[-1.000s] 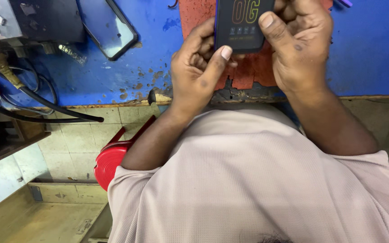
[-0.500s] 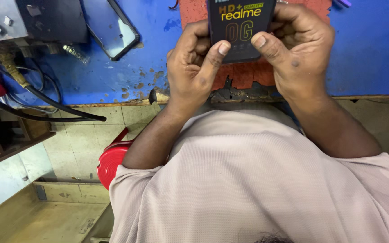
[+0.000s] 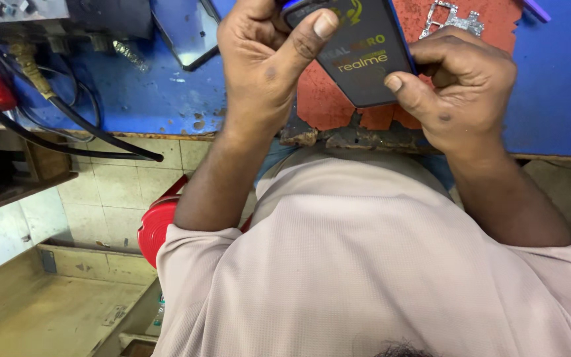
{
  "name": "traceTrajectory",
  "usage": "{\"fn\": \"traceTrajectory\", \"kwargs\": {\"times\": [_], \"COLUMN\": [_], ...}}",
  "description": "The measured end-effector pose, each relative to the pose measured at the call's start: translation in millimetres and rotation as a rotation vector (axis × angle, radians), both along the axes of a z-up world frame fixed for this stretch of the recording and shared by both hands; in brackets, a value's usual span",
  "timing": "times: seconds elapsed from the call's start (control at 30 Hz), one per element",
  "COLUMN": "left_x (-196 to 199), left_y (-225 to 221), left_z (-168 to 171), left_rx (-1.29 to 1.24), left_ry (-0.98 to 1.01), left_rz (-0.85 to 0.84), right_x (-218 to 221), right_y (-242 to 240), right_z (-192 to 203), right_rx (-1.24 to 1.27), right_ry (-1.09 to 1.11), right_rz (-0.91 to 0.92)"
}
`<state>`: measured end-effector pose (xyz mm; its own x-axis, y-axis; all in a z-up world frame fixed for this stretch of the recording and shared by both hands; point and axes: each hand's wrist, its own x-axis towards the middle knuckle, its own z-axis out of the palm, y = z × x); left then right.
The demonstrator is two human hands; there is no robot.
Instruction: The person disassembles a smartphone using a purple plastic pry tool and a red screwdriver. They remove the back cover, disconnect internal components, and manipulate the battery and motherboard area. The person then reassembles the phone by reconnecting components and securing the back cover.
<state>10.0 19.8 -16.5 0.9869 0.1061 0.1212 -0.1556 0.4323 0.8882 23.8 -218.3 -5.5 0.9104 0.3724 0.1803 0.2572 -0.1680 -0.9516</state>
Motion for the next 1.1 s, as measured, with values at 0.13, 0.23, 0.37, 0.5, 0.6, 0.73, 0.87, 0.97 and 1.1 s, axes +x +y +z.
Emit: {"fn": "traceTrajectory", "kwargs": {"times": [0.13, 0.23, 0.37, 0.5, 0.6, 0.73, 0.87, 0.97, 1.1], "left_x": [-2.7, -4.2, -2.3, -3.3, -13.0, -9.4, -10.2, -11.7, -19.6], "left_y": [-6.4, -7.9, -1.4, 13.6, 19.0, 20.1, 20.2, 20.2, 15.4], "left_z": [-6.0, -9.4, -19.7, -18.1, -4.0, 7.0, 6.6, 1.9, -10.7], "left_rx": [-0.118, -0.337, -0.374, 0.038, 0.144, 0.264, 0.284, 0.289, 0.243], "left_ry": [-0.050, -0.057, -0.086, -0.216, -0.203, -0.265, -0.309, -0.293, -0.219], "left_rz": [0.054, 0.072, 0.040, 0.036, -0.013, 0.037, 0.042, 0.073, 0.119], "right_x": [-2.8, -6.8, -7.7, 4.5, 5.5, 12.7, 14.8, 15.2, 8.7], "right_y": [-1.3, 3.8, 3.4, -12.8, -18.4, -16.1, -14.8, -14.8, -16.3], "right_z": [-9.4, -12.7, -12.3, -2.6, 1.9, 5.1, 6.2, 9.0, 16.0], "right_rx": [0.118, 0.266, 0.242, 0.021, -0.066, -0.074, -0.040, -0.094, -0.215], "right_ry": [0.066, 0.151, 0.051, -0.310, -0.413, -0.503, -0.547, -0.597, -0.697], "right_rz": [-0.019, -0.047, -0.148, -0.037, 0.028, 0.092, 0.124, 0.115, 0.071]}}
